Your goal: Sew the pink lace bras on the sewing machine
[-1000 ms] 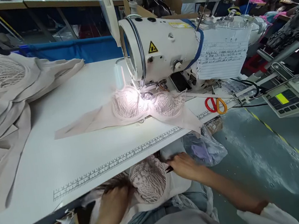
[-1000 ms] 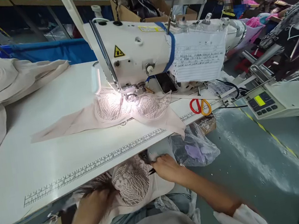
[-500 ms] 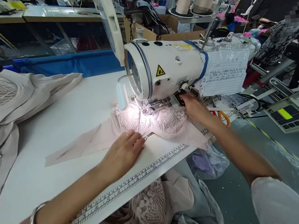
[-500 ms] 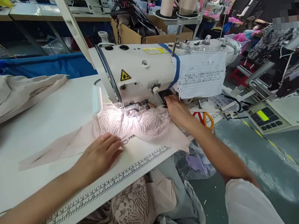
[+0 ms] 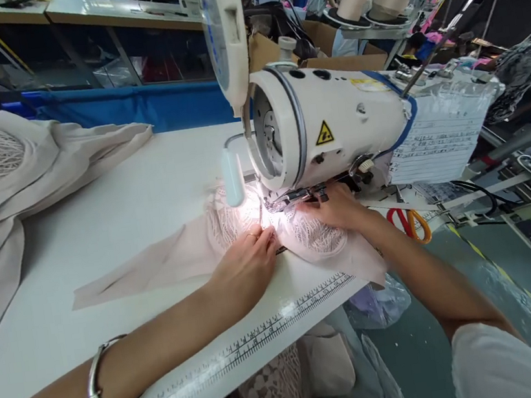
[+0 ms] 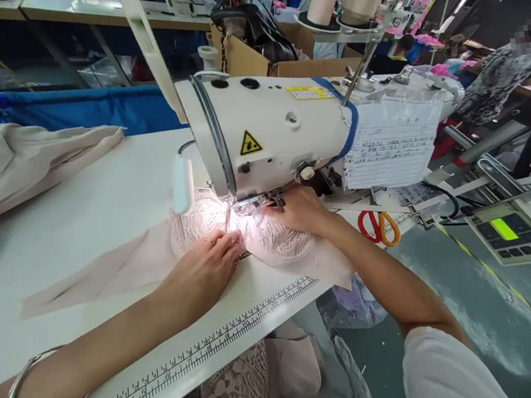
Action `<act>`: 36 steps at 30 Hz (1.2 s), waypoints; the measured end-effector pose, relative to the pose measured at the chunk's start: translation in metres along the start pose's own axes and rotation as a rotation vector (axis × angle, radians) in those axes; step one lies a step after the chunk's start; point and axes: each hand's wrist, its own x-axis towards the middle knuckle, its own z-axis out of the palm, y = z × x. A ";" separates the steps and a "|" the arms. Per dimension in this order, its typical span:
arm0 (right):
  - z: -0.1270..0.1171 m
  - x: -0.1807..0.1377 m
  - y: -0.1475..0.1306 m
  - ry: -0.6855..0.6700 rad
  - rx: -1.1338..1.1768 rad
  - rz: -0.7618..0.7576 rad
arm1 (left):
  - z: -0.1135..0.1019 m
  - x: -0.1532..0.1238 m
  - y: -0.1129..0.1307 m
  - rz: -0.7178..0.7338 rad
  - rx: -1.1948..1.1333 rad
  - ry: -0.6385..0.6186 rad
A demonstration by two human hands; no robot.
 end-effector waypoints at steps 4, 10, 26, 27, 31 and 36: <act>0.005 -0.002 -0.019 0.026 -0.008 -0.067 | -0.004 0.002 0.001 -0.011 0.040 -0.013; 0.010 0.003 -0.008 0.040 -0.034 -0.111 | -0.002 0.007 -0.009 -0.056 -0.019 0.052; -0.003 -0.001 -0.016 -0.192 0.168 -0.347 | 0.023 0.004 -0.022 -0.208 -0.116 0.278; -0.004 -0.001 -0.017 -0.216 0.172 -0.340 | 0.023 0.004 -0.025 -0.198 -0.130 0.290; -0.006 -0.002 -0.021 -0.262 0.151 -0.290 | 0.025 0.003 -0.040 -0.136 -0.182 0.327; -0.008 -0.002 -0.028 -0.262 0.078 -0.274 | 0.033 0.005 -0.048 -0.149 -0.238 0.349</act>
